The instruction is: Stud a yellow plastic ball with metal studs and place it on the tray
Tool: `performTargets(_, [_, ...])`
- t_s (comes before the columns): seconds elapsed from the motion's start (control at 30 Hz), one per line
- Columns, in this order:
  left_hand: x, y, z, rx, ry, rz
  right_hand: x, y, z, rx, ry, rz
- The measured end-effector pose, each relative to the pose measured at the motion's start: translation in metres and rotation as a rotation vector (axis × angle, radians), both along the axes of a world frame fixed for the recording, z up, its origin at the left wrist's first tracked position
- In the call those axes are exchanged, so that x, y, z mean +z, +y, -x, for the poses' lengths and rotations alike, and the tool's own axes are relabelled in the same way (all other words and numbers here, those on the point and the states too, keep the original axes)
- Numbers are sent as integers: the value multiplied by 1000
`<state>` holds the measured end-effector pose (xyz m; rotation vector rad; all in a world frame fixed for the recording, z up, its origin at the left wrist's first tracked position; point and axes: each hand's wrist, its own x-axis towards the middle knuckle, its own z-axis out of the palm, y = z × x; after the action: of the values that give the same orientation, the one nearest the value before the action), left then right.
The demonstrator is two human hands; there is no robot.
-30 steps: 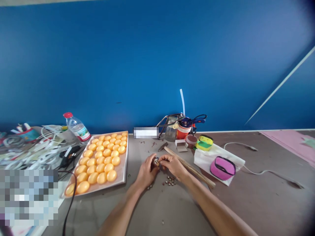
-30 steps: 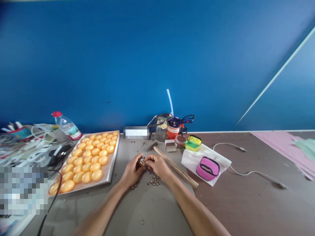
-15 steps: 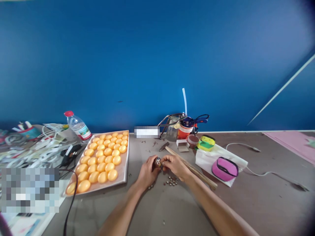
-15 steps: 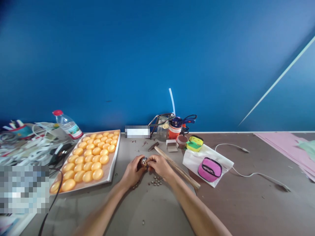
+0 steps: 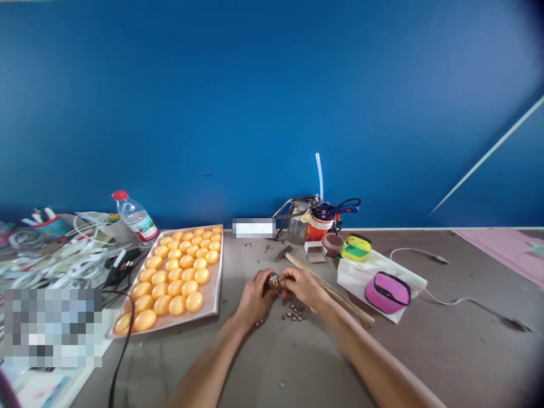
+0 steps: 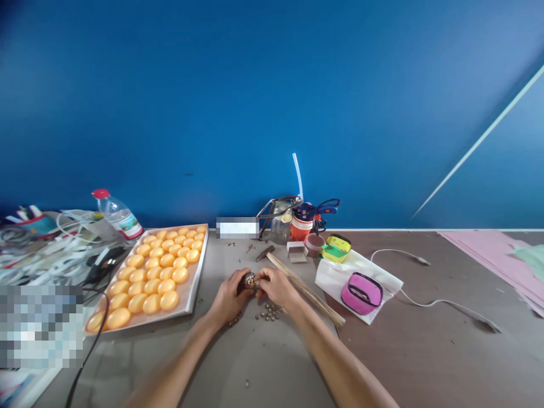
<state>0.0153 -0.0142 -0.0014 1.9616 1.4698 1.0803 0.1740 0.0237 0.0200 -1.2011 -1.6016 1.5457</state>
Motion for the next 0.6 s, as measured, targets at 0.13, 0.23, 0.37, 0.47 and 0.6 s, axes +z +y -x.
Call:
performTargets(0.13, [1,-1,0,-13,3,6,3,0,-1,3,-11,-4])
performTargets(0.23, [2,-1,0,-16,5,14,3,1,-2,3,4,18])
performTargets(0.37, [3,-1,1,6,-14,38,1,2,-2,-8,84,85])
performTargets(0.47, [6,-1,1,29,-52,63,0,2,-2,-13,169,131])
performTargets(0.6, [9,-2,0,45,-71,89,2,2,-2,-26,192,141])
